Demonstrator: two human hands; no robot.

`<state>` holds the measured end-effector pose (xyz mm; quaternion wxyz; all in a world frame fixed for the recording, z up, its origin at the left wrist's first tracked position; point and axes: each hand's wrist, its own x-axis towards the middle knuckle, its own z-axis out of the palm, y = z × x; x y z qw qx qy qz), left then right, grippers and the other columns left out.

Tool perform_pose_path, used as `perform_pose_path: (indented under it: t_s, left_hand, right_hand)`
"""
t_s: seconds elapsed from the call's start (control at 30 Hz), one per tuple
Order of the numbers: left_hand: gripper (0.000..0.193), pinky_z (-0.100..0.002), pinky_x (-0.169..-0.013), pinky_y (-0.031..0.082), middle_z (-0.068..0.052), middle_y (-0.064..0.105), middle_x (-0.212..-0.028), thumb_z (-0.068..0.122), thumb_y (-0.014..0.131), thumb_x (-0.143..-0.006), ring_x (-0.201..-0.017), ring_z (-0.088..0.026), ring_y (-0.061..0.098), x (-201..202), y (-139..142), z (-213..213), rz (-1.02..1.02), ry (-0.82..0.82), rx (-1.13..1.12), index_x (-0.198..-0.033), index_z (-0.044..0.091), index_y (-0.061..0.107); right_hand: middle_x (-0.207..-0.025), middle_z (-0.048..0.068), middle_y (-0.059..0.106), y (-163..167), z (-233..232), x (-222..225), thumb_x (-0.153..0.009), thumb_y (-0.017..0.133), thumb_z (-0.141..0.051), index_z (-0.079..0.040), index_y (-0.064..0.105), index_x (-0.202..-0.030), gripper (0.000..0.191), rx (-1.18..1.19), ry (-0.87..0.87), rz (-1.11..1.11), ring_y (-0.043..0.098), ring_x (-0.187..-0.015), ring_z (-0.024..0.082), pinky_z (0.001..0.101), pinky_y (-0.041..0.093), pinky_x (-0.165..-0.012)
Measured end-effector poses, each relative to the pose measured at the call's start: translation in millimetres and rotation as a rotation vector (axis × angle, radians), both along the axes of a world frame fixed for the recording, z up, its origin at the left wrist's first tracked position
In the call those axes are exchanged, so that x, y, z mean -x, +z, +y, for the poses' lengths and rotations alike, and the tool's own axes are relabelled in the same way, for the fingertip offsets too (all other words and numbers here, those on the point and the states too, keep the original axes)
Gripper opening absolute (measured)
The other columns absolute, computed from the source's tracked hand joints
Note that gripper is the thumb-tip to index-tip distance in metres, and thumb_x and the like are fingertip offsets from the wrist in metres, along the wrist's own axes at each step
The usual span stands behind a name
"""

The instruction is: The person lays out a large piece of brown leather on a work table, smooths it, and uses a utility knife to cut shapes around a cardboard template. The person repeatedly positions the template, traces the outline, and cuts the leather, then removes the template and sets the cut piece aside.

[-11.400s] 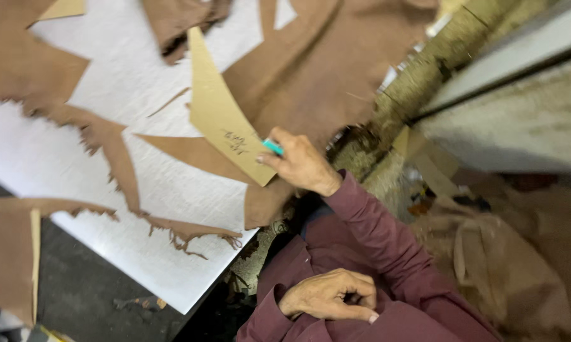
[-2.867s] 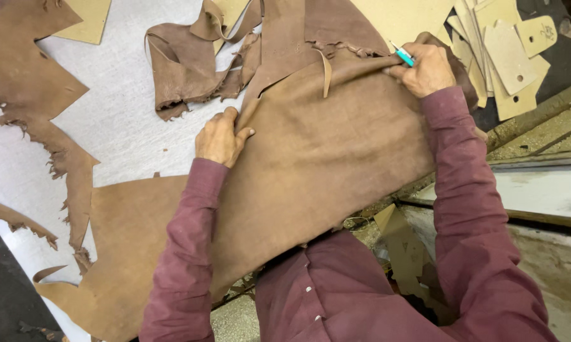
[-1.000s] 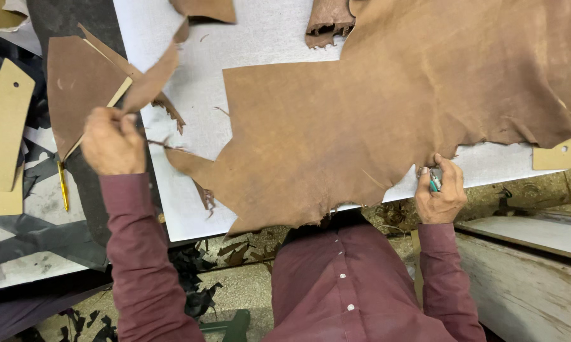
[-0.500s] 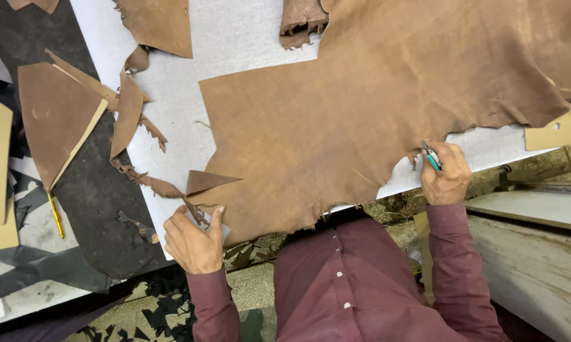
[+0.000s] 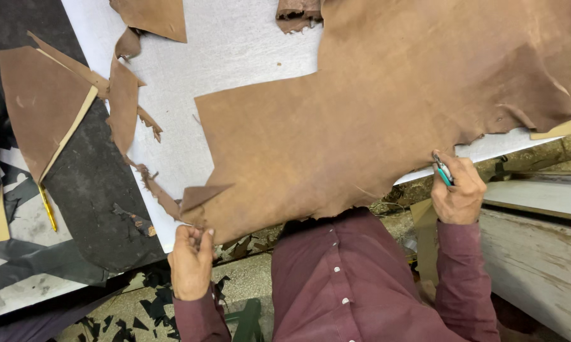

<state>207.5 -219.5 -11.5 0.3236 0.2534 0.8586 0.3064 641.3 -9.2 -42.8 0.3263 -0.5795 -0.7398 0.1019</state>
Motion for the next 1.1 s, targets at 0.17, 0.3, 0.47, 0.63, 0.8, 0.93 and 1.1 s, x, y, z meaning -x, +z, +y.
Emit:
perform_pose_path:
  t_s: [0.17,0.3,0.47,0.63,0.8,0.93,1.1]
  left_hand:
    - [0.053,-0.043,-0.064,0.056,-0.015,0.066,-0.085,0.036,0.074,-0.092,-0.066,-0.024,0.065,-31.1,1.2,-2.2,0.46,-0.093,0.308,-0.119,-0.002,0.05]
    - [0.082,-0.051,-0.103,0.044,-0.029,0.057,-0.137,0.052,0.071,-0.094,-0.122,-0.038,0.055,-54.0,-7.2,37.8,0.889,-0.135,-0.184,-0.144,-0.007,0.044]
    - [0.113,-0.061,-0.125,0.017,-0.036,0.025,-0.163,0.073,0.059,-0.091,-0.153,-0.05,0.022,-106.6,-36.0,138.7,0.66,-0.472,-0.23,-0.158,-0.01,0.023]
    - [0.119,-0.063,-0.123,0.01,-0.036,0.021,-0.161,0.081,0.057,-0.081,-0.151,-0.053,0.015,-172.6,-48.5,231.2,0.762,-0.619,-0.25,-0.156,-0.006,0.029]
    - [0.118,-0.062,-0.125,0.012,-0.032,0.025,-0.163,0.081,0.057,-0.081,-0.152,-0.05,0.018,-254.6,-41.0,288.5,0.712,-0.842,-0.428,-0.157,-0.005,0.029]
    - [0.11,-0.061,-0.125,0.013,-0.028,0.028,-0.163,0.077,0.057,-0.085,-0.153,-0.046,0.022,-279.2,-45.9,301.9,0.731,-0.965,-0.475,-0.157,-0.002,0.031]
    - [0.093,-0.056,-0.127,0.016,-0.01,0.032,-0.167,0.074,0.051,-0.092,-0.154,-0.038,0.025,-241.6,-59.4,271.1,0.752,-0.995,-0.389,-0.161,0.015,0.034]
  right_hand:
    - [-0.104,0.015,0.065,-1.0,-12.8,3.7,-0.097,0.07,0.006,-0.003,0.073,-0.125,0.03,-0.03,0.002,0.01,0.066,-0.09,0.027,0.0378,0.053,-0.078]
    - [-0.102,0.014,0.064,-5.9,-17.9,5.4,-0.095,0.068,0.007,-0.006,0.076,-0.117,0.027,-0.004,-0.035,0.028,0.063,-0.084,0.025,0.038,0.05,-0.074]
    - [-0.099,0.013,0.065,-16.2,-13.0,-3.8,-0.093,0.069,0.007,-0.005,0.077,-0.114,0.026,-0.007,-0.03,0.076,0.063,-0.081,0.023,0.0358,0.05,-0.071]
    - [-0.1,0.014,0.068,-16.7,-9.8,-5.3,-0.088,0.068,0.008,-0.003,0.077,-0.11,0.026,-0.027,0.028,0.121,0.065,-0.079,0.023,0.032,0.052,-0.066]
    - [-0.098,0.014,0.069,5.3,-8.8,-14.6,-0.083,0.068,0.006,-0.002,0.073,-0.112,0.031,0.055,0.139,0.216,0.07,-0.081,0.022,0.0321,0.055,-0.068]
    - [-0.088,0.011,0.067,21.8,14.1,-30.6,-0.082,0.073,0.0,-0.002,0.07,-0.115,0.034,0.155,0.188,0.305,0.069,-0.074,0.02,0.0317,0.055,-0.064]
    - [-0.089,0.014,0.07,30.5,55.2,-42.5,-0.088,0.073,-0.004,-0.003,0.071,-0.112,0.025,0.232,0.324,0.198,0.07,-0.076,0.029,0.037,0.055,-0.066]
